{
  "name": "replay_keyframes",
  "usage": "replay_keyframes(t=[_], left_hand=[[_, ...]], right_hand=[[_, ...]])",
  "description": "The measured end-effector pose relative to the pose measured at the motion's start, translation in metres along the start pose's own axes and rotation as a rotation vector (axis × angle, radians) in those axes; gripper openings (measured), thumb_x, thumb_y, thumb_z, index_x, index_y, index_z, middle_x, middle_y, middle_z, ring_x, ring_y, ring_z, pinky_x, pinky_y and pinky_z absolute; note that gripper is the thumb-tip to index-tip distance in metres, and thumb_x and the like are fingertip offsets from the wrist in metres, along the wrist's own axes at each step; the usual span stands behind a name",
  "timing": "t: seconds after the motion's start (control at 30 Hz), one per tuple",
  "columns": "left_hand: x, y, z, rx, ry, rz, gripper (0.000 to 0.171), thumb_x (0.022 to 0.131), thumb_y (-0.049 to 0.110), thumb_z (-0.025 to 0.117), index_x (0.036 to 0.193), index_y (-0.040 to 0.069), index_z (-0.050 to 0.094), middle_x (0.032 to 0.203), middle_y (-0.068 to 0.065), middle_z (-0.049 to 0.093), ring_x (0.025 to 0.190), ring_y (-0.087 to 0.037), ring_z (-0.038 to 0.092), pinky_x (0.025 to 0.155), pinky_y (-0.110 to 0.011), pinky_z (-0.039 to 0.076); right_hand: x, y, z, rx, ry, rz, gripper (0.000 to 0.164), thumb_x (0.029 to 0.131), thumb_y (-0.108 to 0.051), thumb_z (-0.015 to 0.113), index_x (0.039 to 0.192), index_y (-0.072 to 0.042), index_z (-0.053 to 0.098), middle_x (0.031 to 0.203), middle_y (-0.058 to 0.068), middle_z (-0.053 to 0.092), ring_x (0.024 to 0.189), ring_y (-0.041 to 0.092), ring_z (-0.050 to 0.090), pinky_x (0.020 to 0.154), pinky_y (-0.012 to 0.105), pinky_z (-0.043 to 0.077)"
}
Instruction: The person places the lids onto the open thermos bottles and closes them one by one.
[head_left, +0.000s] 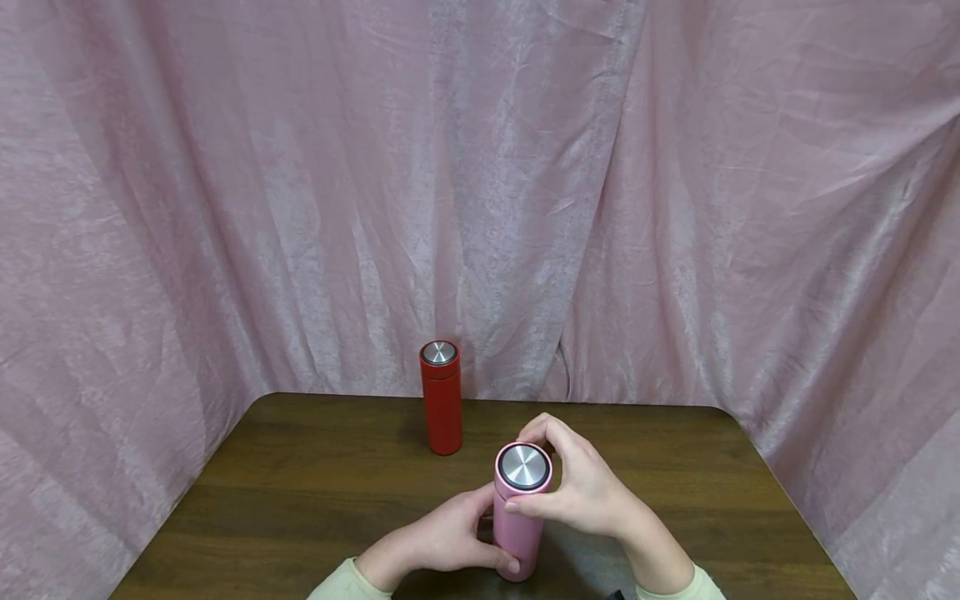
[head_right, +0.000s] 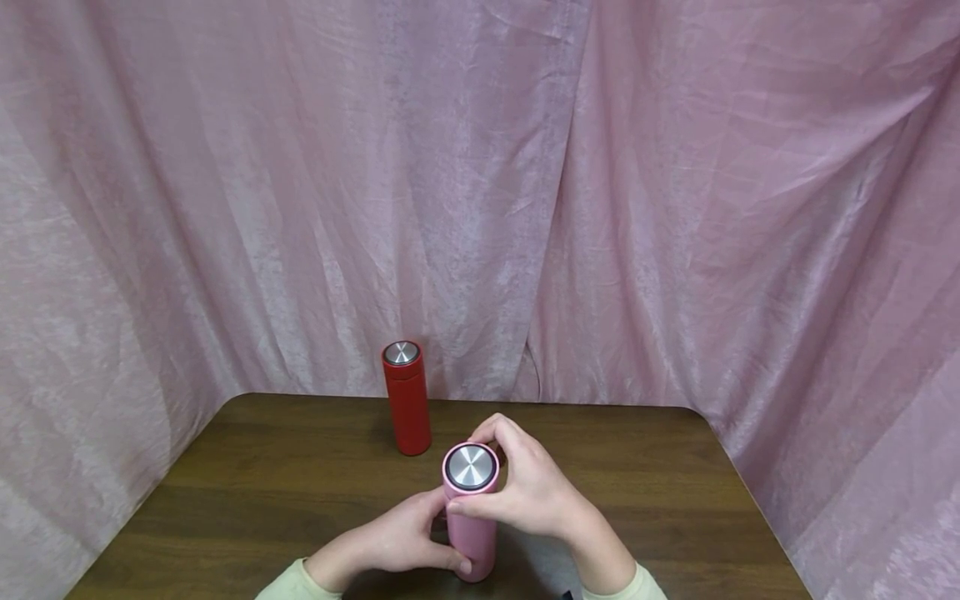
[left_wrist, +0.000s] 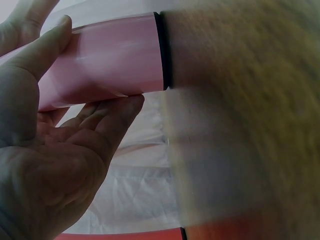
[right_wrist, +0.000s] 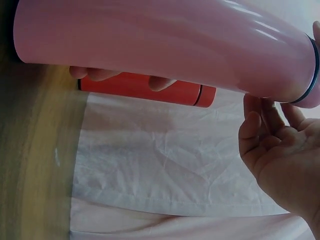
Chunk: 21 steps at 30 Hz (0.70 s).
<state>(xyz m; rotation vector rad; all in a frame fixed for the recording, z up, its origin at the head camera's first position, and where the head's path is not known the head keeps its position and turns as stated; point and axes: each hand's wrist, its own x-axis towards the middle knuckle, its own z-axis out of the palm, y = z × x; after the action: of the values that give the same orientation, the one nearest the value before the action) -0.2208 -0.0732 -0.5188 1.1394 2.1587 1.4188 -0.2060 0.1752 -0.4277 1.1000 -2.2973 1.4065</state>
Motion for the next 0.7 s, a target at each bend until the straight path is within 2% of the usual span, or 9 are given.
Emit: replay_keyframes(t=[0.17,0.3,0.4,0.5,0.6,0.7], left_hand=[[0.000,-0.001,0.001,0.020,0.007,-0.004,0.072,0.090,0.030,0.096,0.151,0.030,0.057,0.136,0.013,0.072,0.127,-0.006,0.066,0.110,-0.029,0.055],[0.000,-0.002,0.001,0.029,0.013,-0.005,0.070,0.090,0.030,0.096,0.148,0.030,0.059,0.135,0.013,0.072,0.127,-0.006,0.066,0.109,-0.030,0.055],[0.000,-0.002,0.001,0.025,0.016,-0.008,0.067,0.089,0.029,0.097,0.145,0.029,0.060,0.134,0.013,0.072,0.126,-0.006,0.067,0.109,-0.030,0.056],[-0.001,-0.001,0.001,0.018,0.016,-0.015,0.065,0.089,0.028,0.097,0.143,0.029,0.061,0.133,0.013,0.072,0.127,-0.007,0.067,0.109,-0.030,0.056],[-0.001,-0.001,0.001,0.015,0.016,-0.020,0.064,0.089,0.028,0.097,0.142,0.028,0.062,0.132,0.013,0.073,0.127,-0.007,0.067,0.109,-0.030,0.056],[-0.001,-0.001,0.001,0.015,0.017,-0.022,0.063,0.089,0.028,0.097,0.142,0.029,0.062,0.132,0.013,0.073,0.127,-0.007,0.067,0.108,-0.030,0.056]], right_hand=[[0.000,0.003,-0.002,-0.004,-0.050,-0.005,0.060,0.084,-0.030,0.099,0.129,-0.022,0.060,0.121,-0.008,0.069,0.107,0.014,0.067,0.092,0.031,0.055],[0.000,0.005,-0.005,0.020,-0.093,-0.048,0.066,0.089,-0.027,0.095,0.144,-0.020,0.059,0.134,-0.004,0.067,0.118,0.017,0.068,0.102,0.033,0.055],[0.001,0.008,-0.007,0.076,-0.129,-0.120,0.070,0.092,-0.020,0.090,0.154,-0.015,0.057,0.144,0.003,0.064,0.128,0.021,0.065,0.111,0.034,0.052],[0.002,0.011,-0.008,0.177,-0.172,-0.193,0.072,0.094,-0.009,0.084,0.159,-0.007,0.054,0.148,0.013,0.061,0.134,0.026,0.062,0.118,0.035,0.048],[0.004,0.015,-0.010,0.261,-0.207,-0.240,0.074,0.094,-0.001,0.079,0.162,-0.001,0.049,0.149,0.021,0.059,0.137,0.029,0.061,0.120,0.035,0.047],[0.005,0.017,-0.010,0.283,-0.221,-0.257,0.075,0.095,0.000,0.076,0.164,0.001,0.047,0.148,0.024,0.059,0.138,0.029,0.061,0.120,0.036,0.048]])
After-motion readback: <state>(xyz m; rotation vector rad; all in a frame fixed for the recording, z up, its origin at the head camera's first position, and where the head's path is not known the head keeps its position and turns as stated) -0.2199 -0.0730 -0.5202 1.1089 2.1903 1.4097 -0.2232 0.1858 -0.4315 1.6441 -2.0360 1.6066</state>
